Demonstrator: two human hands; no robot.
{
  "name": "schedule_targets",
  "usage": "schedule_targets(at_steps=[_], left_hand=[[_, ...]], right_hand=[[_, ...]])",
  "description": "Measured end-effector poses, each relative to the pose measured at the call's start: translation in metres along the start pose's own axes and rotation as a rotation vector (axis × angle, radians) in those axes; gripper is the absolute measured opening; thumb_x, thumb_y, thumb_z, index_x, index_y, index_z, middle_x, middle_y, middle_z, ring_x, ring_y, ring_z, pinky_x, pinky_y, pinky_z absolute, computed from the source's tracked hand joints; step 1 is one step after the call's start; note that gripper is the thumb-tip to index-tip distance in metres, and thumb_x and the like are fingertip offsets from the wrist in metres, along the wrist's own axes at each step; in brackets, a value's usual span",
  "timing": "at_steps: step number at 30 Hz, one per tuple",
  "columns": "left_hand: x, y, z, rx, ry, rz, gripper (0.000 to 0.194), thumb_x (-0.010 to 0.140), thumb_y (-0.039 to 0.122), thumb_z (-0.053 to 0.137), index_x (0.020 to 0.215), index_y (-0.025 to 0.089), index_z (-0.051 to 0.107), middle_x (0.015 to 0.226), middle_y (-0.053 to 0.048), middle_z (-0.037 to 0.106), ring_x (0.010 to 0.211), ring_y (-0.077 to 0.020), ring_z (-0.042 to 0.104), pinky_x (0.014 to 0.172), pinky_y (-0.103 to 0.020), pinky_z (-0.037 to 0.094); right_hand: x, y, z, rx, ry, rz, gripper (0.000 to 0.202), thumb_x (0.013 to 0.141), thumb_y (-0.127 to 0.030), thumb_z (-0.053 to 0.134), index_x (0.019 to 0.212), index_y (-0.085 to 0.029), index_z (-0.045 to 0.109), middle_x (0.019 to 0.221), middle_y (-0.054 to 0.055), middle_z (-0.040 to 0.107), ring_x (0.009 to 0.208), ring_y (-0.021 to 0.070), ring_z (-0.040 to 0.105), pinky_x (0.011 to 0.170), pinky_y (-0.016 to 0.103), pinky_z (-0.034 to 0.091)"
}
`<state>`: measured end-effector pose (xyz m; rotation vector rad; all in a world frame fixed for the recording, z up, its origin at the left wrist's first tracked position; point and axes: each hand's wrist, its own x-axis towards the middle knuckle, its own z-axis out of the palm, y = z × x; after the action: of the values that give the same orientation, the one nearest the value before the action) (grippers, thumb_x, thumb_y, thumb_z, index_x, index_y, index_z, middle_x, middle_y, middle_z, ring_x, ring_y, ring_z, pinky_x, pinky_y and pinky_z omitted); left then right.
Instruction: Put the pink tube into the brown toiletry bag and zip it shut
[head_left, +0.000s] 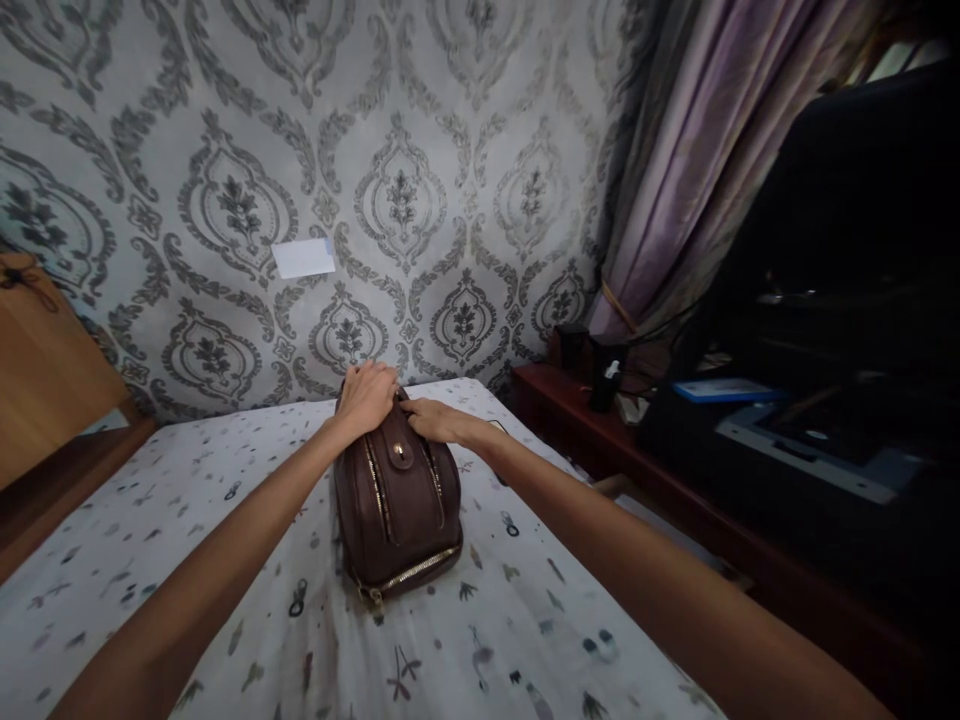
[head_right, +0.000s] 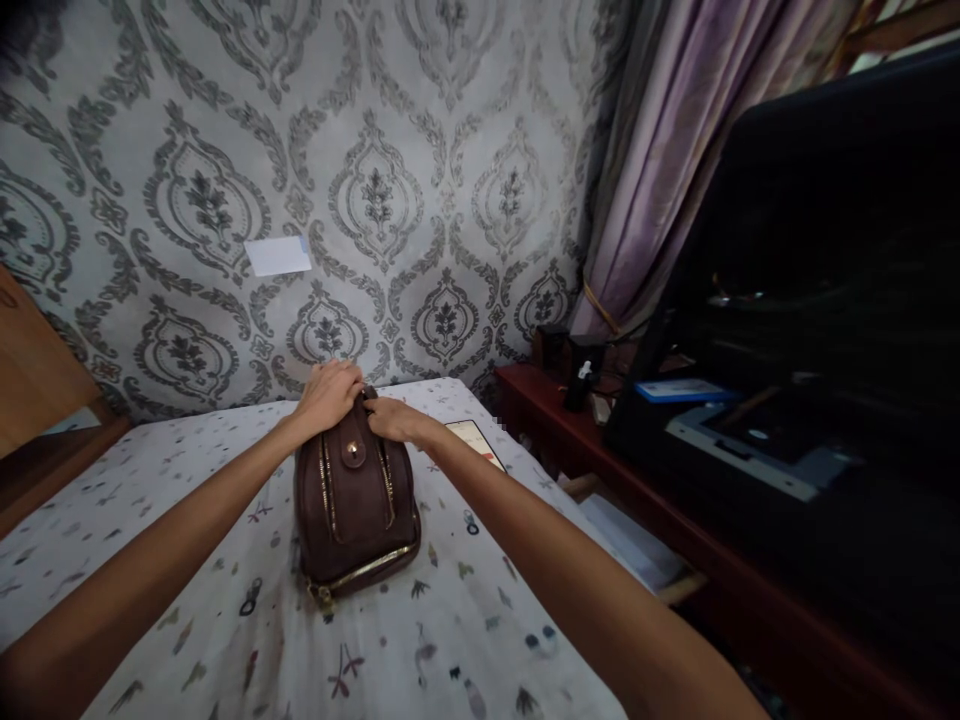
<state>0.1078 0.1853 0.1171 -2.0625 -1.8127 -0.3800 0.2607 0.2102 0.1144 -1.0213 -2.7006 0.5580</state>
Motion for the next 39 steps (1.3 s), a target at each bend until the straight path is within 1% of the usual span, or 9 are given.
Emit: schedule_targets(at_steps=[4,8,10,13,20,27,30,35,39], left_hand=[[0.001,0.001,-0.003,0.014,-0.021,-0.015,0.024,0.097,0.023,0.046,0.098,0.018,0.069,0.115,-0.014,0.07,0.117,-0.0319,0.058,0.098,-0.047,0.042],[0.001,0.001,-0.004,-0.012,-0.029,-0.039,0.023,0.097,0.024,0.048,0.098,0.018,0.07,0.111,-0.014,0.071,0.114,-0.0316,0.06,0.095,-0.045,0.044],[0.001,0.001,-0.004,-0.012,-0.034,-0.041,0.023,0.097,0.025,0.048,0.099,0.018,0.07,0.112,-0.014,0.071,0.114,-0.0315,0.06,0.095,-0.044,0.044],[0.0,0.001,-0.004,0.005,-0.04,-0.033,0.025,0.098,0.025,0.046,0.101,0.017,0.07,0.113,-0.013,0.071,0.115,-0.0315,0.06,0.094,-0.044,0.045],[-0.003,0.002,-0.004,-0.02,-0.027,-0.04,0.023,0.098,0.025,0.048,0.102,0.018,0.069,0.112,-0.013,0.071,0.114,-0.0297,0.061,0.095,-0.043,0.045],[-0.004,0.001,-0.002,-0.032,-0.007,-0.036,0.021,0.097,0.025,0.049,0.099,0.018,0.069,0.111,-0.012,0.07,0.114,-0.0299,0.06,0.096,-0.043,0.044],[-0.004,0.001,-0.001,-0.033,-0.008,-0.035,0.021,0.098,0.025,0.049,0.101,0.019,0.069,0.111,-0.012,0.07,0.114,-0.0299,0.06,0.096,-0.043,0.044],[-0.003,0.001,-0.001,-0.034,-0.015,-0.048,0.023,0.098,0.027,0.048,0.1,0.019,0.069,0.111,-0.012,0.071,0.113,-0.0292,0.059,0.095,-0.042,0.044],[-0.004,0.001,0.0,-0.031,-0.009,-0.048,0.023,0.098,0.027,0.048,0.099,0.02,0.07,0.111,-0.011,0.071,0.113,-0.0286,0.059,0.096,-0.042,0.044]], right_hand=[[-0.007,-0.009,0.003,-0.053,0.035,0.081,0.047,0.088,-0.009,0.042,0.128,-0.017,0.067,0.128,0.01,0.071,0.116,0.0222,0.067,0.097,0.027,0.047],[-0.023,-0.021,0.006,-0.101,0.12,0.149,0.044,0.089,-0.009,0.041,0.121,-0.016,0.071,0.126,0.014,0.071,0.118,0.0249,0.065,0.095,0.029,0.046],[-0.031,-0.026,0.006,-0.117,0.17,0.172,0.046,0.09,-0.008,0.04,0.124,-0.018,0.069,0.129,0.014,0.069,0.121,0.0247,0.064,0.097,0.03,0.045],[-0.042,-0.029,0.007,-0.129,0.23,0.196,0.047,0.092,-0.009,0.039,0.13,-0.017,0.065,0.13,0.014,0.068,0.122,0.0239,0.062,0.099,0.031,0.043],[-0.053,-0.036,0.011,-0.183,0.31,0.201,0.041,0.094,-0.011,0.041,0.122,-0.018,0.07,0.127,0.012,0.068,0.117,0.0217,0.063,0.098,0.029,0.045],[-0.051,-0.036,0.01,-0.194,0.184,0.254,0.038,0.095,-0.015,0.04,0.11,-0.024,0.075,0.126,0.008,0.066,0.111,0.0229,0.065,0.087,0.031,0.05],[-0.052,-0.036,0.014,-0.203,0.208,0.249,0.039,0.097,-0.016,0.039,0.111,-0.023,0.074,0.125,0.008,0.066,0.115,0.0228,0.062,0.09,0.031,0.05],[-0.059,-0.04,0.017,-0.344,0.289,0.206,0.039,0.097,-0.013,0.038,0.123,-0.016,0.067,0.138,0.015,0.058,0.128,0.0264,0.052,0.101,0.037,0.047],[-0.054,-0.039,0.007,-0.303,0.121,0.193,0.041,0.096,-0.013,0.038,0.131,-0.016,0.06,0.14,0.017,0.056,0.132,0.0301,0.05,0.102,0.044,0.047]])
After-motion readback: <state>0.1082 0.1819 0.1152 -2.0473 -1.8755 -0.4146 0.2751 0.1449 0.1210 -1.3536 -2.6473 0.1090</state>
